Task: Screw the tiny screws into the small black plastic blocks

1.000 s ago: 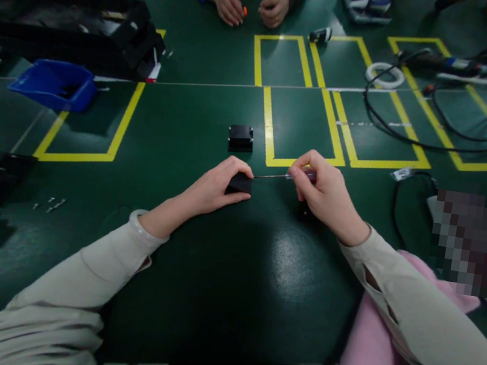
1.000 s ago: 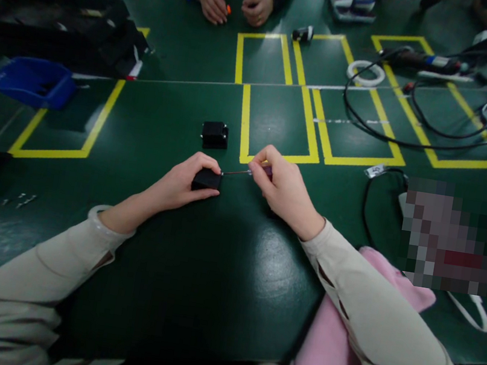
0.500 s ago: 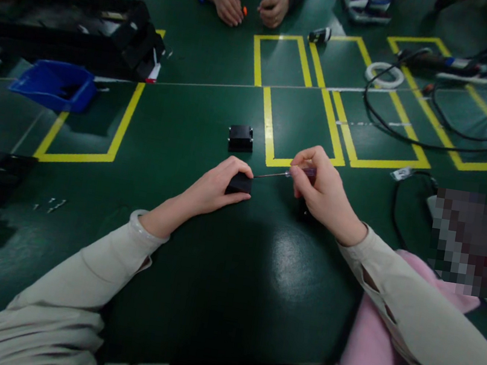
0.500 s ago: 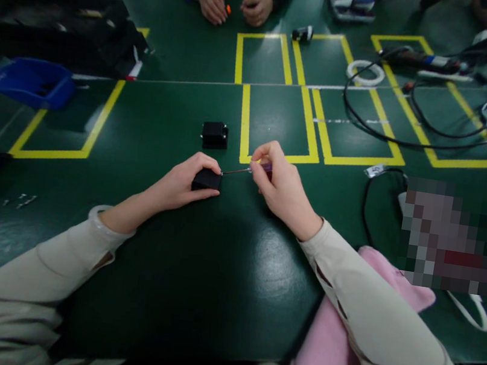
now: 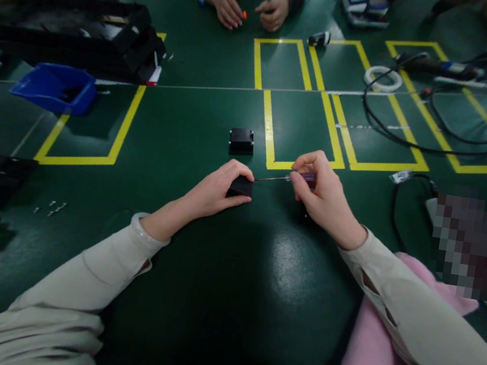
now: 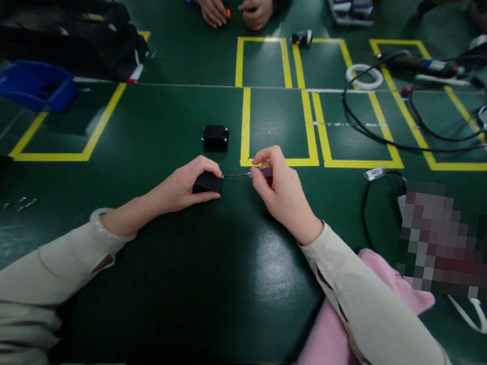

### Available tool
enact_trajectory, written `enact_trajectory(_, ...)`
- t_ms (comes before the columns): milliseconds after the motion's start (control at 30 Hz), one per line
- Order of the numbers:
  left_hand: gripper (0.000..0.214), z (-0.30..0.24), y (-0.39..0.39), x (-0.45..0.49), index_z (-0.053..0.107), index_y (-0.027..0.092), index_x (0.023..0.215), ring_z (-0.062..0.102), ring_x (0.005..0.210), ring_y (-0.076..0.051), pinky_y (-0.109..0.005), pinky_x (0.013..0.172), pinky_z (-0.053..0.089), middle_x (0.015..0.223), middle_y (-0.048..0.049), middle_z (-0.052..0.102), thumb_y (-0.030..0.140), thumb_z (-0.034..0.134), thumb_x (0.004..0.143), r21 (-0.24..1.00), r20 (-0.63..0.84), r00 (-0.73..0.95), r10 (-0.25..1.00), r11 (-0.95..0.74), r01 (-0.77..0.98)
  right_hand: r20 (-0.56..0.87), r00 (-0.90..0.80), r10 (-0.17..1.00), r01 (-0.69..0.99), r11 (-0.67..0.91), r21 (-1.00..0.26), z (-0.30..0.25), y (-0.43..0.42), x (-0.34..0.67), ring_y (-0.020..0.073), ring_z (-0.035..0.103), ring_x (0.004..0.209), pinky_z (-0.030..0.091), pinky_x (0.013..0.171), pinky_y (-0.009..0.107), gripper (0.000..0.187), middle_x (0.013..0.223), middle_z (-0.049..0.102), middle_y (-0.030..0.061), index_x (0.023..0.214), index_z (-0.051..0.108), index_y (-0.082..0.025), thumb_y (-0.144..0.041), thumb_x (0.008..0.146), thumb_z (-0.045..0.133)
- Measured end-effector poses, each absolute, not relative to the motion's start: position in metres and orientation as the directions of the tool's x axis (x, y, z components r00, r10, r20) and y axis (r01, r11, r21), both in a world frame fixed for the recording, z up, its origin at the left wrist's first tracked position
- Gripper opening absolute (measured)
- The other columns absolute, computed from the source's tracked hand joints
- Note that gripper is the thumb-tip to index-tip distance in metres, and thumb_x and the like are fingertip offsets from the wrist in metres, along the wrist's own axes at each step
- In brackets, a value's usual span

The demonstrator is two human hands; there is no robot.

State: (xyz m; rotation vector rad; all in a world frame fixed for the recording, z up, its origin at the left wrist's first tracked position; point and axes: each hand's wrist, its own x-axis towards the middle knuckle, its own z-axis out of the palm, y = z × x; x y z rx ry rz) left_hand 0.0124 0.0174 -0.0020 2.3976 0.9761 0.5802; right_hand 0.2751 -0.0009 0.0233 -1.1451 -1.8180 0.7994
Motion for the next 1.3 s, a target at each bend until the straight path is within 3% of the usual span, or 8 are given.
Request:
enact_trajectory(233, 0.032, -0.0009, 0.0172, 0.0122, 0.051, 0.021, 0.119, 0.059, 0.113, -0.025, -0.043, 0.099, 0.051, 0.121, -0.0087, 0.058, 0.029, 0.068, 0.093, 0.588, 0.18, 0.653, 0.736, -0.612, 0.528, 0.259, -0.268, 0.928, 0.377, 0.348, -0.858, 0.0225, -0.0001, 0.2764, 0.0084, 0.046, 0.049, 0.034, 0.054, 0.027, 0.016, 0.06, 0.049, -0.0082, 0.091, 0.048, -0.023, -0.034, 0.101, 0.055)
enact_trajectory(433, 0.03, -0.0007, 0.0176, 0.0123, 0.052, 0.02, 0.118, 0.059, 0.113, -0.024, -0.042, 0.1, 0.05, 0.12, -0.0083, 0.059, 0.028, 0.068, 0.093, 0.596, 0.188, 0.647, 0.739, -0.609, 0.524, 0.279, -0.232, 0.932, 0.37, 0.35, -0.861, 0.0186, -0.0001, 0.2752, 0.0097, 0.051, 0.057, 0.039, 0.057, 0.027, 0.011, 0.07, 0.052, -0.0063, 0.103, 0.049, -0.023, -0.026, 0.098, 0.059)
enact_trajectory(700, 0.031, -0.0013, 0.0175, 0.011, 0.051, 0.02, 0.119, 0.059, 0.112, -0.023, -0.04, 0.098, 0.05, 0.12, -0.0075, 0.058, 0.028, 0.069, 0.094, 0.601, 0.195, 0.653, 0.732, -0.615, 0.51, 0.239, -0.238, 0.941, 0.373, 0.316, -0.873, 0.0199, -0.0005, 0.2755, 0.0082, 0.045, 0.046, 0.033, 0.05, 0.026, 0.016, 0.057, 0.047, -0.0091, 0.091, 0.049, -0.024, -0.034, 0.1, 0.057)
enact_trajectory(933, 0.042, -0.004, 0.0181, 0.0097, 0.048, 0.021, 0.126, 0.06, 0.115, -0.025, -0.042, 0.098, 0.052, 0.125, -0.0091, 0.058, 0.03, 0.071, 0.092, 0.6, 0.177, 0.628, 0.757, -0.589, 0.541, 0.278, -0.215, 0.936, 0.355, 0.34, -0.871, 0.0158, -0.0005, 0.2757, 0.0101, 0.053, 0.058, 0.04, 0.056, 0.027, 0.012, 0.074, 0.052, -0.0052, 0.105, 0.05, -0.024, -0.026, 0.098, 0.059)
enact_trajectory(1133, 0.044, -0.0028, 0.0182, 0.0097, 0.047, 0.022, 0.128, 0.06, 0.117, -0.027, -0.044, 0.1, 0.052, 0.127, -0.0094, 0.058, 0.03, 0.071, 0.092, 0.597, 0.167, 0.628, 0.76, -0.585, 0.549, 0.219, -0.235, 0.947, 0.372, 0.296, -0.88, 0.0197, -0.0005, 0.275, 0.0088, 0.045, 0.045, 0.033, 0.049, 0.026, 0.016, 0.055, 0.047, -0.009, 0.092, 0.05, -0.024, -0.035, 0.101, 0.056)
enact_trajectory(1300, 0.039, -0.0018, 0.0186, 0.0108, 0.05, 0.019, 0.125, 0.06, 0.116, -0.025, -0.042, 0.101, 0.051, 0.124, -0.0097, 0.058, 0.029, 0.07, 0.093, 0.586, 0.185, 0.642, 0.744, -0.608, 0.536, 0.251, -0.21, 0.945, 0.372, 0.314, -0.873, 0.0193, 0.0, 0.2737, 0.0096, 0.051, 0.055, 0.038, 0.055, 0.027, 0.009, 0.069, 0.052, -0.0063, 0.103, 0.05, -0.023, -0.026, 0.098, 0.057)
